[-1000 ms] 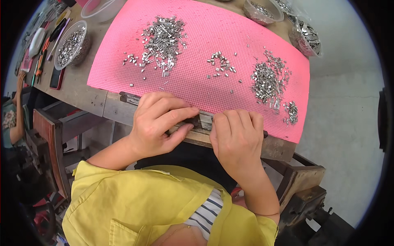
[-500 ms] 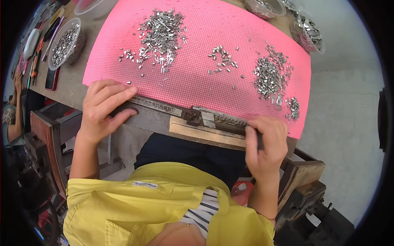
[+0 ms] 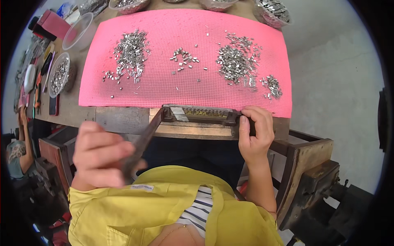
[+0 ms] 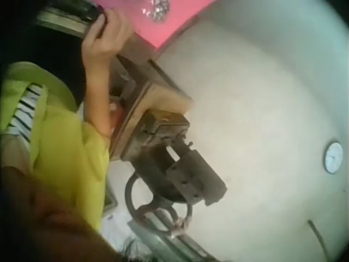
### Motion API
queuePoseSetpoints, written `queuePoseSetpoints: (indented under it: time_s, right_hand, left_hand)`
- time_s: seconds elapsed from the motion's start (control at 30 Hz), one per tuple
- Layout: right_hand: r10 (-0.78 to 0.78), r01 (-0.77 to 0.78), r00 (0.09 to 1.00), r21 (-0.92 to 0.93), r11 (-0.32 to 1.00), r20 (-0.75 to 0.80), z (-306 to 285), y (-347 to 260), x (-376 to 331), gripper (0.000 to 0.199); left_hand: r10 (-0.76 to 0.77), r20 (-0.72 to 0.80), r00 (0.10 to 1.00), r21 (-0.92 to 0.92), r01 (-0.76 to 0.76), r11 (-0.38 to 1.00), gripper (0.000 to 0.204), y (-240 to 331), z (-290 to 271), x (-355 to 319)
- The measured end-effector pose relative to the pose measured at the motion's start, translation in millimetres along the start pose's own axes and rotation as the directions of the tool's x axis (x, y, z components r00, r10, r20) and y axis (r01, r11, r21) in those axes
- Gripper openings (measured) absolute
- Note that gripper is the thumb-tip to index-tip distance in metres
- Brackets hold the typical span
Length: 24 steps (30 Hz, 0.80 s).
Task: Placing small metal components into a template strip and then using a manual press machine to process them.
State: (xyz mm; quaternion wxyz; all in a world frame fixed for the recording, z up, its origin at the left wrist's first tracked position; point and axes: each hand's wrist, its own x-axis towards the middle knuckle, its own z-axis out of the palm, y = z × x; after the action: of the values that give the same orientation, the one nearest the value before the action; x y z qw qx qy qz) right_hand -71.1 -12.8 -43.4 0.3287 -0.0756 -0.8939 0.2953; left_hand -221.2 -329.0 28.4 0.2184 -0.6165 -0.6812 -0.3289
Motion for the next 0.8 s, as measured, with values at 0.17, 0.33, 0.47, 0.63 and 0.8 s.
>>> queuePoseSetpoints:
  time_s: [0.17, 0.33, 0.47, 0.63, 0.8]
  right_hand:
    - [0.014, -0.014, 1.0, -0.053, 0.998, -0.003, -4.0, 0.7, -9.4, 0.029]
    - [0.049, -0.039, 0.998, -0.202, 0.979, 0.048, -11.2, 1.7, -27.6, 0.048]
    - [0.064, -0.021, 0.988, -0.29, 0.957, 0.14, -12.0, -2.7, -33.3, 0.061]
    - [0.027, 0.004, 0.985, -0.175, 0.985, 0.173, -10.2, -3.6, -34.4, 0.063]
    - [0.024, -0.041, 0.991, 0.129, 0.991, 0.13, -9.2, -22.6, -43.9, 0.059]
  left_hand:
    - [0.211, -0.022, 0.977, -0.005, -0.211, 0.977, 0.024, 17.5, 76.7, 58.2]
    - [0.023, 0.222, 0.975, 0.054, -0.036, 0.998, 0.05, 15.3, 130.0, 74.7]
    - [-0.211, 0.432, 0.877, -0.114, 0.285, 0.952, 0.06, -5.8, 117.8, 77.3]
    - [-0.357, 0.455, 0.816, -0.19, 0.481, 0.856, 0.055, -14.7, 112.8, 59.7]
    - [-0.368, 0.399, 0.84, -0.183, 0.466, 0.866, 0.055, -1.2, 115.3, 54.4]
